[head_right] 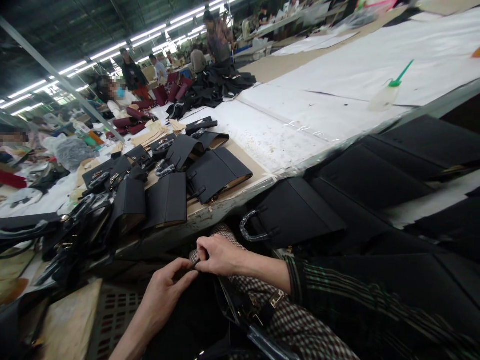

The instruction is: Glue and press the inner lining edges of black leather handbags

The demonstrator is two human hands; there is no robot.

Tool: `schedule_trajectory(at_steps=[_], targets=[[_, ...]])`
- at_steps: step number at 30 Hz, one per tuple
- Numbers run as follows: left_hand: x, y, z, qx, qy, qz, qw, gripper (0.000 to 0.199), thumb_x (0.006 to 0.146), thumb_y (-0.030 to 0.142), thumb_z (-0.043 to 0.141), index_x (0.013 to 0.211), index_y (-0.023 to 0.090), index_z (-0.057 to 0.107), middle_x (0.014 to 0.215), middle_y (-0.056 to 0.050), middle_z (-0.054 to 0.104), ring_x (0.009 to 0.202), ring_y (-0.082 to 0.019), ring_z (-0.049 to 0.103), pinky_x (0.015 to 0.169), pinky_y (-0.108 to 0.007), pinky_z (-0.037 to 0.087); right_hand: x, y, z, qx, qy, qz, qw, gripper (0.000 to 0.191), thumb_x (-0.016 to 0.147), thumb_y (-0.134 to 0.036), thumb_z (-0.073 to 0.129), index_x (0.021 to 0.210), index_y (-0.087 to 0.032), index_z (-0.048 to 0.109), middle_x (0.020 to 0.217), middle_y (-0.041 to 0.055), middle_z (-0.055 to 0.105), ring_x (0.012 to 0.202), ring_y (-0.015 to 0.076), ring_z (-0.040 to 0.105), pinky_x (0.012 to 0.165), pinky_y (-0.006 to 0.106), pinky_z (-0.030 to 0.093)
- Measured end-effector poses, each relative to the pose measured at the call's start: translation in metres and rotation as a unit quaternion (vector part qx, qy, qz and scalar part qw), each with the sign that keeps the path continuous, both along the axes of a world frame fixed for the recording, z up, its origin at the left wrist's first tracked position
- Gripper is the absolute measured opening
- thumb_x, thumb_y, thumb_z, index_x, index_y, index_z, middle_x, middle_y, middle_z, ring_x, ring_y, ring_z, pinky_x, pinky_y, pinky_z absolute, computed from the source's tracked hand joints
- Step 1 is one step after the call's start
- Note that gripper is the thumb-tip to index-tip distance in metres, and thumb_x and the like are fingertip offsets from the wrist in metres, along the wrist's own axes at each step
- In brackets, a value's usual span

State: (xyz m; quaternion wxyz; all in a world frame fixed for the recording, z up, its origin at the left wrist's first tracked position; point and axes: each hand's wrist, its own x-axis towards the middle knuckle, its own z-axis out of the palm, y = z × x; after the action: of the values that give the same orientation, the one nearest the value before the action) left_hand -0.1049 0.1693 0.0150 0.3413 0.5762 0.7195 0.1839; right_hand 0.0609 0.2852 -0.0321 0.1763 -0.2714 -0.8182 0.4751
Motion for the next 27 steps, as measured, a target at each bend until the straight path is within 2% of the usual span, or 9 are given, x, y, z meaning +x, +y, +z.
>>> schedule_trajectory(at_steps=[5,9,11,14,16,18,21,24,27], targets=[[0.004,0.004,-0.003,0.024,0.034,-0.026,0.999,0.015,0.091,0.034,0.058,0.093,0.023,0.068,0.089,0.002,0.071,0.083,-0.015,0.064,0.075,-0.022,0.040,0.003,-0.001,-0.001,-0.013,0.024,-0.007,1.000,0.022,0.071,-0.024,0.073,0.082,-0.020,0.054,0.080,-0.0034,0.065,0.073,0.0136,0.059,0.067,0.022,0.040],[0.002,0.002,-0.004,0.041,0.069,-0.055,0.995,0.017,0.092,0.030,0.053,0.093,0.022,0.068,0.089,0.000,0.070,0.082,-0.015,0.064,0.075,-0.023,0.039,0.002,0.004,-0.001,-0.025,0.019,0.023,0.999,0.015,0.076,-0.022,0.068,0.088,-0.020,0.060,0.087,-0.0016,0.067,0.081,0.0156,0.061,0.073,0.025,0.043],[0.000,0.002,-0.004,0.031,0.085,-0.048,0.995,0.018,0.091,0.030,0.052,0.088,0.022,0.067,0.084,0.000,0.068,0.079,-0.016,0.062,0.072,-0.024,0.037,0.006,0.005,0.006,-0.036,-0.002,0.036,0.999,0.019,0.077,-0.022,0.065,0.096,-0.021,0.062,0.092,0.0001,0.068,0.085,0.0177,0.063,0.077,0.027,0.046],[-0.005,0.006,-0.006,0.004,0.106,-0.005,0.994,0.019,0.086,0.031,0.055,0.072,0.021,0.062,0.069,0.001,0.060,0.068,-0.016,0.054,0.064,-0.026,0.032,0.026,-0.007,0.034,-0.048,-0.025,0.047,0.997,0.037,0.081,-0.028,0.064,0.117,-0.021,0.059,0.107,0.0052,0.068,0.098,0.0223,0.063,0.088,0.033,0.048],[-0.009,0.009,-0.010,-0.007,0.101,0.019,0.995,0.020,0.082,0.030,0.057,0.065,0.020,0.055,0.061,0.003,0.052,0.063,-0.015,0.049,0.060,-0.026,0.028,0.046,-0.026,0.056,-0.050,-0.014,0.062,0.997,0.057,0.084,-0.037,0.064,0.136,-0.019,0.049,0.132,0.0119,0.058,0.121,0.0269,0.054,0.104,0.039,0.041],[-0.011,0.012,-0.014,-0.017,0.076,0.029,0.997,0.021,0.082,0.031,0.057,0.065,0.020,0.051,0.059,0.004,0.049,0.062,-0.015,0.046,0.059,-0.026,0.028,0.065,-0.052,0.072,-0.055,-0.025,0.082,0.995,0.082,0.083,-0.047,0.065,0.151,-0.015,0.031,0.155,0.0173,0.031,0.141,0.0322,0.031,0.116,0.045,0.028],[-0.010,0.016,-0.022,-0.037,0.000,0.006,0.999,0.019,0.084,0.038,0.057,0.080,0.020,0.058,0.071,0.003,0.060,0.070,-0.016,0.054,0.063,-0.025,0.037,0.082,-0.085,0.073,-0.065,-0.073,0.055,0.994,0.098,0.081,-0.048,0.067,0.156,-0.012,0.015,0.161,0.0178,0.008,0.148,0.0351,0.009,0.120,0.050,0.016],[-0.009,0.016,-0.025,-0.059,-0.080,-0.035,0.994,0.034,0.079,0.034,0.065,0.109,0.019,0.062,0.100,-0.002,0.070,0.092,-0.020,0.063,0.080,-0.026,0.045,0.085,-0.096,0.058,-0.086,-0.079,-0.023,0.993,0.092,0.082,-0.044,0.066,0.155,-0.013,0.020,0.157,0.0178,0.026,0.143,0.0327,0.026,0.118,0.047,0.024],[-0.013,0.014,-0.015,-0.073,-0.121,-0.059,0.988,0.035,0.077,0.025,0.065,0.112,0.017,0.065,0.105,-0.004,0.071,0.098,-0.023,0.063,0.085,-0.029,0.046,0.090,-0.086,0.051,-0.118,-0.048,-0.065,0.990,0.072,0.086,-0.042,0.061,0.148,-0.018,0.035,0.136,0.0127,0.052,0.123,0.0268,0.050,0.107,0.041,0.038]])
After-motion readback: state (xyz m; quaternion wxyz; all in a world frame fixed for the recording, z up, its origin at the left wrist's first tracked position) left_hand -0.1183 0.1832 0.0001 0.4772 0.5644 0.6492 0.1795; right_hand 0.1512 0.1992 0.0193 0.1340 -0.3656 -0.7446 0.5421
